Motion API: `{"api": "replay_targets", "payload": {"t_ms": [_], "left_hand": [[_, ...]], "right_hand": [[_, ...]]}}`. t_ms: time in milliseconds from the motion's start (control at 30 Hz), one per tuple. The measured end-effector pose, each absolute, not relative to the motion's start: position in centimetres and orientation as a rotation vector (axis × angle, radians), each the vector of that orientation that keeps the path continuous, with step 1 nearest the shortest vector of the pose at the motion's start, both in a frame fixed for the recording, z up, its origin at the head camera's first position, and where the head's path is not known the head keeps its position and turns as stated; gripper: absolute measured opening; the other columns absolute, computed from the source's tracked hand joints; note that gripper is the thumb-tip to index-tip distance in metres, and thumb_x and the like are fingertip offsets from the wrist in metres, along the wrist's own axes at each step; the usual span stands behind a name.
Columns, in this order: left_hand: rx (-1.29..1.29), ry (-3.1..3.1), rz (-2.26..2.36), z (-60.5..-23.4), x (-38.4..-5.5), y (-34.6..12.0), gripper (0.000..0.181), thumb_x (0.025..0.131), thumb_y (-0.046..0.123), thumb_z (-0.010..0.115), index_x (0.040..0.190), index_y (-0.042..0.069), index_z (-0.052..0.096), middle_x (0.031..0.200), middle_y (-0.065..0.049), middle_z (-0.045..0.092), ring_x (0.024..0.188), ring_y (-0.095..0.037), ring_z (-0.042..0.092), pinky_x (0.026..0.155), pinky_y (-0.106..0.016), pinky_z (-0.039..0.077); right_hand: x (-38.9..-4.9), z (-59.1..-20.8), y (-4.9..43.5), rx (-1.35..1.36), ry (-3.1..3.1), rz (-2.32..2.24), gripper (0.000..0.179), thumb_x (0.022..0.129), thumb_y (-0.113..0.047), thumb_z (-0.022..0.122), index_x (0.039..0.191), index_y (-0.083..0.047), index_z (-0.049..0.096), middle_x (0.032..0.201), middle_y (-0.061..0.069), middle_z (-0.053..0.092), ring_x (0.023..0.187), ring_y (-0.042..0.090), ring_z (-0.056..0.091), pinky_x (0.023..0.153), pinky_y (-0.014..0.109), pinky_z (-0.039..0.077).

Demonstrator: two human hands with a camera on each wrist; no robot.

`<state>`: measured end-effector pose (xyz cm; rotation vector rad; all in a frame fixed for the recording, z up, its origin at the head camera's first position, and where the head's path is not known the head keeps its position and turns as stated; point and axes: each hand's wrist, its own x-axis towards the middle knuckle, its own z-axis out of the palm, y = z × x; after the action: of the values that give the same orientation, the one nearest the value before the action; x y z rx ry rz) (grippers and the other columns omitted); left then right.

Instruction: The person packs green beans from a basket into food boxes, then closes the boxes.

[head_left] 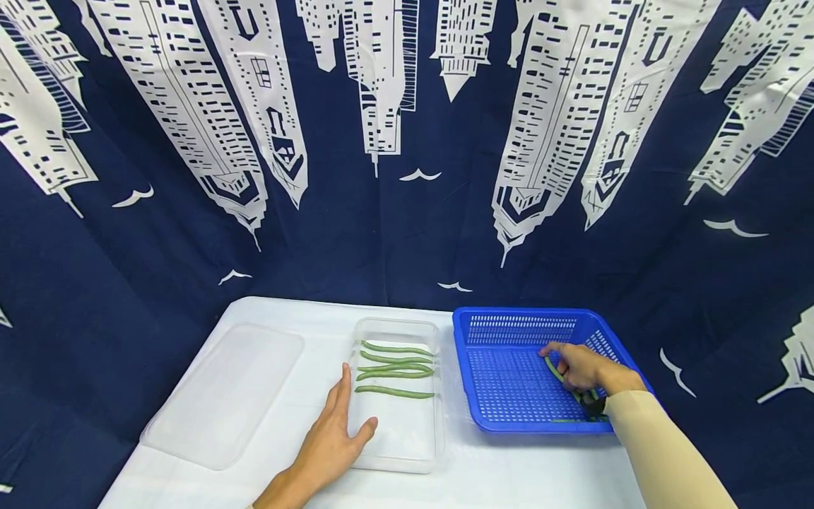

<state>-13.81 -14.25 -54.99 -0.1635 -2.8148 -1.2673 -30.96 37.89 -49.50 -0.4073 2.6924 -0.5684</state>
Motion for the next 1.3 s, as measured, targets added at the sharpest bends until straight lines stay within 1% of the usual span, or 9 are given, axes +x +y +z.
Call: {"api": "replay_targets", "payload": {"t_ms": [267,567,733,933,1067,1300], "left_hand": [[-0.16,-2.817,-1.264,-55.1,-13.9,-14.2,0.109,0.11,0.038,0.079,0.189,0.011,0.009,0.19,-0.023,0.034,0.165,-0.054,0.05,0.122,-0.075,0.054],[-0.159,-2.818,-1.271,-54.9,-13.8,-14.1,0.109,0.109,0.037,0.079,0.189,0.011,0.009,0.19,-0.022,0.033,0.166,-0.055,0.05,0.123,-0.076,0.053],[-0.16,-2.819,-1.265,-54.8,-13.7,-14.1,0.11,0.11,0.037,0.079,0.189,0.014,0.007,0.19,-0.021,0.034,0.165,-0.054,0.051,0.121,-0.075,0.054],[-0.166,-2.809,-1.256,-54.8,-13.7,-14.2,0.11,0.109,0.038,0.079,0.189,0.012,0.008,0.189,-0.022,0.035,0.164,-0.053,0.052,0.122,-0.074,0.054],[-0.155,-2.815,-1.261,-54.8,-13.7,-14.2,0.109,0.11,0.037,0.078,0.189,0.011,0.008,0.19,-0.022,0.034,0.165,-0.053,0.051,0.124,-0.074,0.053],[-0.155,-2.812,-1.258,-54.9,-13.7,-14.1,0.108,0.109,0.035,0.079,0.189,0.009,0.01,0.19,-0.022,0.035,0.165,-0.053,0.052,0.124,-0.074,0.053]], "right_hand": [[-30.9,-49.5,38.0,-0.434,2.696,-0.538,0.076,0.079,0.021,0.075,0.151,-0.003,0.068,0.089,0.004,0.058,0.078,0.02,0.055,0.064,0.029,0.048],[-30.5,-49.2,38.0,-0.439,2.69,-0.558,0.076,0.079,0.022,0.074,0.151,-0.001,0.067,0.09,0.005,0.06,0.079,0.02,0.056,0.065,0.028,0.049],[-30.3,-49.0,37.7,-0.457,2.701,-0.572,0.076,0.08,0.022,0.073,0.151,-0.002,0.066,0.089,0.003,0.059,0.078,0.019,0.055,0.063,0.027,0.047],[-30.1,-48.3,37.0,-0.499,2.73,-0.553,0.077,0.081,0.023,0.072,0.152,-0.003,0.065,0.091,0.004,0.061,0.08,0.016,0.055,0.069,0.027,0.045],[-30.0,-48.1,36.6,-0.559,2.749,-0.565,0.075,0.083,0.025,0.07,0.153,-0.002,0.065,0.092,0.003,0.06,0.078,0.013,0.054,0.069,0.026,0.044],[-29.7,-47.4,35.9,-0.652,2.784,-0.567,0.075,0.084,0.024,0.074,0.154,-0.002,0.064,0.098,0.005,0.063,0.083,0.014,0.057,0.073,0.027,0.048]]}}
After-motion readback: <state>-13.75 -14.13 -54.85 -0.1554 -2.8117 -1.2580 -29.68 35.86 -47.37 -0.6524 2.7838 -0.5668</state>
